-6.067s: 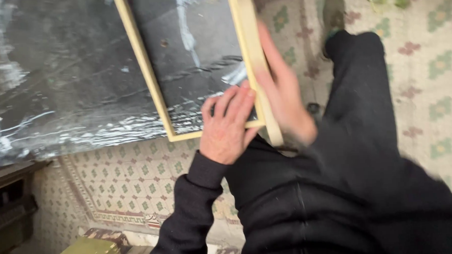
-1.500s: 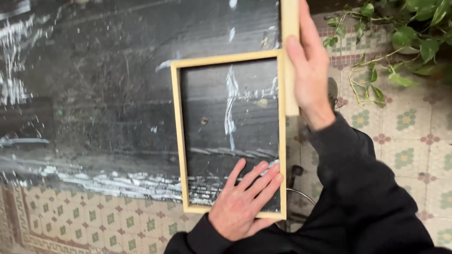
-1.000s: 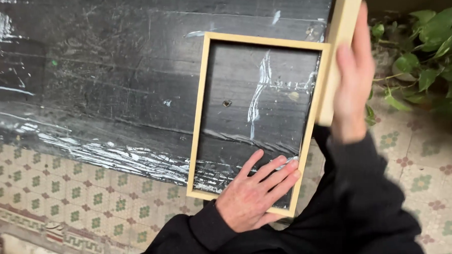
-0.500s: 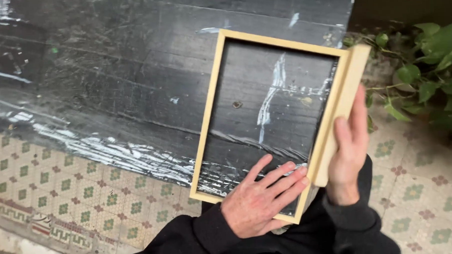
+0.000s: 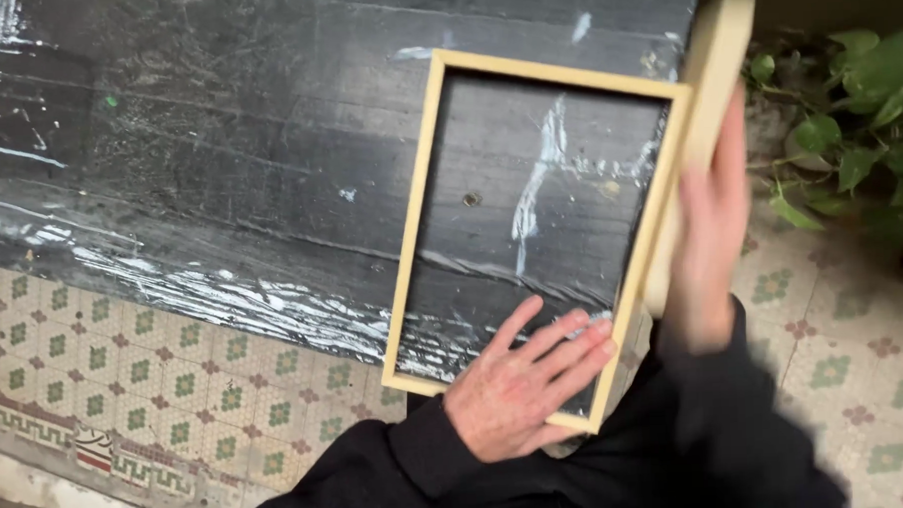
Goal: The recorder is using a sanding block to sand the edges and surfaces of a rectangular wooden frame.
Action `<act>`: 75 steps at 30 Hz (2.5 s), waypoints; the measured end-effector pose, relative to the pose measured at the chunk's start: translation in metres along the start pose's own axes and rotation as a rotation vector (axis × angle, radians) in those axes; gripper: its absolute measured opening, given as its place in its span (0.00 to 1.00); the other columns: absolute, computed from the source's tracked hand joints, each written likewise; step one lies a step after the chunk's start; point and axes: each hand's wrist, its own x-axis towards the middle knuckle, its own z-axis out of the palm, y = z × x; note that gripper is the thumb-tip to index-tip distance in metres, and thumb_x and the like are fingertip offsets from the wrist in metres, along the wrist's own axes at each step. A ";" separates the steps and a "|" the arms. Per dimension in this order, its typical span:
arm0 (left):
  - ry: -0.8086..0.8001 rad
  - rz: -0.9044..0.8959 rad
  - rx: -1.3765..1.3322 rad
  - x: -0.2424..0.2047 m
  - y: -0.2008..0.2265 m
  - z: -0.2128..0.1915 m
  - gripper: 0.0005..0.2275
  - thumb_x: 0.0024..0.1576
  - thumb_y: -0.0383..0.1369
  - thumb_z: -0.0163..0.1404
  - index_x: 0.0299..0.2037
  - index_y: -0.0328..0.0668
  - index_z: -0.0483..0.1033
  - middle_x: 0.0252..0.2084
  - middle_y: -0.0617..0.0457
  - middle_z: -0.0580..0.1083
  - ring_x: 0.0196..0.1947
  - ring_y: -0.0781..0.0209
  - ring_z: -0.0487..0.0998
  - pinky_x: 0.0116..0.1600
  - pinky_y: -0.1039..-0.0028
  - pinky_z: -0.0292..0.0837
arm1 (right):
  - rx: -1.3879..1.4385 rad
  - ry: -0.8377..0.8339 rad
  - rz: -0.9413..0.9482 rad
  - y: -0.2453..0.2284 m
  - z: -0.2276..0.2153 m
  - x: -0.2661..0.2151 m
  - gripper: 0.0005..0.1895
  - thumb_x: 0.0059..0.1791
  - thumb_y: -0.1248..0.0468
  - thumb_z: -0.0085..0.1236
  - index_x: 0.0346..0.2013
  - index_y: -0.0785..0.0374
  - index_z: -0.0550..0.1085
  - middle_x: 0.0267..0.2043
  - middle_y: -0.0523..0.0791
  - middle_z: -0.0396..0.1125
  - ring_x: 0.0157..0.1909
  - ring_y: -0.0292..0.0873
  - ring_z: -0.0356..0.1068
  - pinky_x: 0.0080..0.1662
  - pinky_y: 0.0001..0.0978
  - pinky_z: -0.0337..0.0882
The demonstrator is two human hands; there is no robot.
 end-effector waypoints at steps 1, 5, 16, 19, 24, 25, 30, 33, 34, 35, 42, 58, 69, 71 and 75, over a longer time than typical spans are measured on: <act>0.029 0.014 -0.037 -0.002 0.005 0.005 0.44 0.52 0.51 0.60 0.75 0.38 0.55 0.78 0.47 0.55 0.78 0.51 0.54 0.80 0.46 0.42 | 0.001 -0.001 -0.028 0.007 -0.007 0.029 0.36 0.62 0.60 0.42 0.81 0.69 0.46 0.84 0.54 0.44 0.84 0.50 0.48 0.82 0.41 0.51; 0.007 0.003 -0.019 0.003 0.003 -0.001 0.44 0.52 0.51 0.60 0.75 0.37 0.53 0.77 0.46 0.54 0.78 0.49 0.53 0.79 0.46 0.42 | -0.047 -0.005 -0.063 0.008 -0.012 -0.035 0.35 0.64 0.56 0.42 0.81 0.68 0.47 0.84 0.51 0.44 0.83 0.48 0.46 0.81 0.38 0.48; -0.049 -0.007 0.004 0.005 0.000 -0.006 0.46 0.47 0.49 0.61 0.74 0.37 0.53 0.77 0.48 0.54 0.77 0.51 0.53 0.78 0.47 0.42 | -0.141 0.003 -0.085 0.015 -0.013 -0.018 0.37 0.64 0.51 0.43 0.81 0.69 0.48 0.83 0.52 0.42 0.85 0.46 0.42 0.83 0.36 0.45; -0.022 0.006 0.031 -0.002 0.008 -0.001 0.43 0.53 0.50 0.59 0.75 0.37 0.53 0.78 0.48 0.54 0.78 0.51 0.52 0.79 0.48 0.42 | -0.062 -0.030 -0.152 0.038 -0.026 0.024 0.36 0.65 0.51 0.47 0.80 0.68 0.50 0.83 0.51 0.46 0.82 0.45 0.44 0.80 0.33 0.45; -0.036 -0.008 -0.009 0.004 0.001 -0.003 0.45 0.50 0.51 0.59 0.75 0.37 0.53 0.78 0.48 0.54 0.78 0.51 0.51 0.79 0.47 0.41 | -0.059 -0.007 0.149 -0.005 -0.002 -0.186 0.40 0.61 0.52 0.42 0.79 0.71 0.41 0.85 0.53 0.36 0.86 0.48 0.36 0.80 0.37 0.39; -0.076 -0.021 -0.036 0.002 0.004 -0.002 0.46 0.48 0.51 0.59 0.75 0.36 0.53 0.78 0.47 0.54 0.78 0.51 0.52 0.78 0.47 0.41 | -0.021 -0.001 0.273 -0.019 -0.009 -0.244 0.42 0.58 0.54 0.41 0.79 0.72 0.39 0.84 0.54 0.34 0.85 0.50 0.34 0.78 0.40 0.39; -0.057 0.001 0.040 0.007 0.000 0.000 0.46 0.49 0.52 0.59 0.75 0.36 0.53 0.78 0.47 0.53 0.78 0.51 0.52 0.79 0.47 0.41 | -0.207 0.045 0.167 -0.001 -0.010 -0.129 0.37 0.60 0.56 0.41 0.79 0.71 0.44 0.84 0.53 0.38 0.85 0.48 0.39 0.80 0.38 0.40; -0.073 -0.026 0.040 0.003 0.005 -0.006 0.46 0.48 0.51 0.60 0.75 0.37 0.54 0.78 0.49 0.54 0.78 0.53 0.52 0.79 0.49 0.42 | -0.311 0.036 -0.027 0.013 -0.025 0.005 0.26 0.60 0.55 0.44 0.65 0.73 0.57 0.68 0.54 0.52 0.70 0.48 0.51 0.69 0.38 0.53; -0.071 -0.019 0.029 0.002 0.007 -0.005 0.46 0.48 0.51 0.60 0.75 0.38 0.54 0.78 0.51 0.54 0.78 0.54 0.53 0.79 0.51 0.43 | -0.308 0.054 -0.082 0.026 -0.035 0.039 0.23 0.57 0.54 0.47 0.51 0.76 0.67 0.52 0.58 0.63 0.54 0.50 0.62 0.57 0.40 0.67; -0.078 -0.003 0.020 0.003 0.007 -0.006 0.46 0.48 0.51 0.60 0.75 0.38 0.54 0.78 0.51 0.54 0.78 0.54 0.53 0.79 0.51 0.43 | -0.319 0.069 -0.075 0.012 -0.039 0.029 0.23 0.57 0.54 0.47 0.51 0.76 0.67 0.52 0.58 0.63 0.54 0.50 0.62 0.57 0.40 0.67; -0.045 -0.063 -0.057 -0.001 0.006 0.001 0.42 0.53 0.48 0.59 0.74 0.34 0.56 0.77 0.46 0.56 0.78 0.51 0.55 0.79 0.50 0.46 | -0.014 0.184 0.235 -0.037 -0.041 -0.124 0.37 0.59 0.51 0.48 0.76 0.70 0.53 0.66 0.51 0.61 0.57 0.42 0.65 0.57 0.33 0.65; 0.020 -0.050 0.053 -0.007 0.017 -0.003 0.41 0.47 0.46 0.61 0.71 0.36 0.63 0.75 0.49 0.59 0.76 0.49 0.55 0.77 0.52 0.48 | -0.237 -0.021 -0.038 -0.042 0.004 -0.040 0.29 0.63 0.70 0.42 0.79 0.67 0.50 0.83 0.51 0.50 0.79 0.44 0.58 0.78 0.33 0.58; 0.077 -0.032 0.085 -0.007 0.009 0.011 0.40 0.52 0.51 0.59 0.72 0.38 0.60 0.76 0.48 0.59 0.76 0.49 0.56 0.78 0.51 0.47 | -0.462 -0.080 -0.115 -0.047 0.007 -0.067 0.28 0.62 0.68 0.42 0.75 0.73 0.52 0.80 0.59 0.47 0.82 0.53 0.50 0.78 0.41 0.54; 0.091 -0.043 0.072 -0.009 0.013 0.008 0.39 0.54 0.51 0.58 0.72 0.38 0.60 0.76 0.48 0.59 0.76 0.50 0.56 0.78 0.51 0.47 | -0.436 -0.098 -0.181 -0.043 0.002 -0.012 0.27 0.65 0.65 0.43 0.77 0.69 0.51 0.81 0.54 0.47 0.82 0.49 0.53 0.80 0.37 0.56; 0.071 -0.040 0.109 -0.007 0.011 0.009 0.40 0.52 0.52 0.57 0.71 0.38 0.61 0.75 0.49 0.59 0.76 0.49 0.56 0.77 0.52 0.48 | -0.392 -0.085 -0.046 -0.059 0.010 -0.075 0.29 0.61 0.67 0.42 0.76 0.71 0.51 0.80 0.57 0.48 0.80 0.52 0.49 0.77 0.39 0.49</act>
